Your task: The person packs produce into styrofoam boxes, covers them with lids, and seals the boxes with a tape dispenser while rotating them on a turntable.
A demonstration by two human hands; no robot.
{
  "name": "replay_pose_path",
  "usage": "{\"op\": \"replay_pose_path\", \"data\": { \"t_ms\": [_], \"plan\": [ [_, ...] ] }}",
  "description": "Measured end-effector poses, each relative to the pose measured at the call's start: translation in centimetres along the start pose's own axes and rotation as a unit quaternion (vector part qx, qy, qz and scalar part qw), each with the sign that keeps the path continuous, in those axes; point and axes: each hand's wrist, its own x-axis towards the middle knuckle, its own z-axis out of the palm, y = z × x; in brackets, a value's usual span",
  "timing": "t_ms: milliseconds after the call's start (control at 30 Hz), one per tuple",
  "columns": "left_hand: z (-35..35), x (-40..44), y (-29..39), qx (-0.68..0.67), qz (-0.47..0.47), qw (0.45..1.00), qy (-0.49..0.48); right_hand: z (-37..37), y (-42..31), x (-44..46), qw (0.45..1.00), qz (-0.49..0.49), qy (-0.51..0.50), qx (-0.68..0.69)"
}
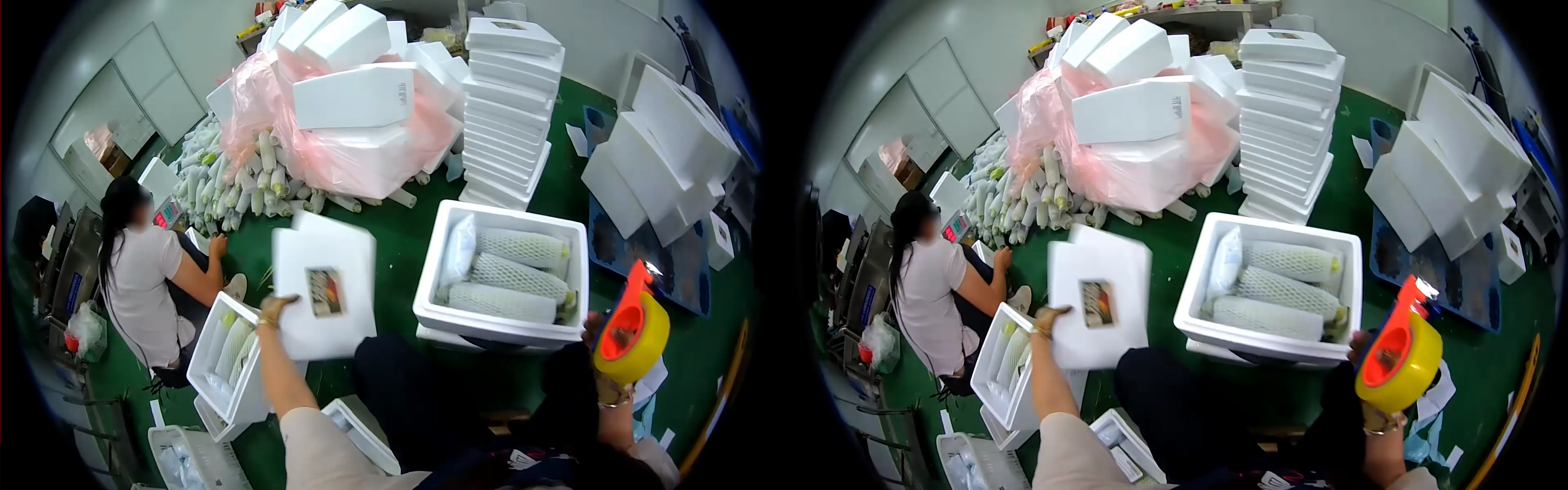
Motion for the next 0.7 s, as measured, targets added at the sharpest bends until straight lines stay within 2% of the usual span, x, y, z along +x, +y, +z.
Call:
{"op": "replay_pose_path", "data": {
  "t_ms": [67, 133, 200, 233, 267, 333, 400, 433, 467, 500, 533, 600, 667, 700],
  "plan": [
    [4.2, 4.2, -3.5, 0.211, 0.017, 0.976, -0.043, -2.0, -0.1, -0.3, 0.999, 0.009, -0.028, -0.018],
    [7.4, 3.8, -5.1, 0.121, -0.064, 0.968, -0.212, -3.7, -0.4, -0.8, 0.999, 0.026, -0.040, -0.023],
    [9.7, 5.9, -9.6, 0.204, -0.068, 0.957, -0.197, -4.2, -0.5, -1.1, 0.998, 0.040, -0.023, -0.040],
    [11.0, 6.5, -10.8, 0.366, -0.052, 0.910, -0.188, -4.3, -0.5, -1.4, 0.998, 0.046, -0.014, -0.048],
    [13.4, 10.6, -17.9, 0.439, 0.038, 0.884, -0.158, -4.2, -0.4, -1.6, 0.997, 0.047, 0.005, -0.054],
    [15.3, 3.8, -14.3, 0.293, -0.044, 0.946, -0.131, -4.2, -0.4, -1.9, 0.995, 0.066, 0.046, -0.052],
    [15.9, 2.3, -13.7, 0.216, -0.049, 0.970, -0.101, -4.3, -0.8, -2.1, 0.989, 0.063, 0.098, -0.089],
    [15.7, 7.1, -18.9, 0.127, 0.033, 0.985, -0.110, -4.2, -1.1, -2.2, 0.981, 0.050, 0.130, -0.134],
    [15.7, 13.7, -25.1, 0.335, 0.257, 0.897, 0.134, -3.6, -1.8, -2.6, 0.972, 0.040, 0.153, -0.171],
    [10.4, 12.0, -17.8, 0.294, 0.150, 0.942, 0.055, -2.0, -2.8, -2.7, 0.967, 0.031, 0.161, -0.195],
    [7.0, 11.1, -13.6, 0.246, 0.147, 0.954, 0.091, -0.9, -4.0, -2.9, 0.963, 0.020, 0.167, -0.208],
    [1.1, 9.7, -3.4, 0.157, 0.250, 0.942, 0.157, -1.1, -6.3, -3.4, 0.968, 0.000, 0.162, -0.194],
    [-1.7, 6.2, 8.6, 0.076, 0.362, 0.917, 0.150, -2.9, -8.2, -4.3, 0.975, -0.012, 0.152, -0.161],
    [-1.9, 4.0, 14.3, 0.048, 0.413, 0.901, 0.123, -4.3, -8.6, -4.5, 0.965, -0.028, 0.130, -0.227]
  ]
}}
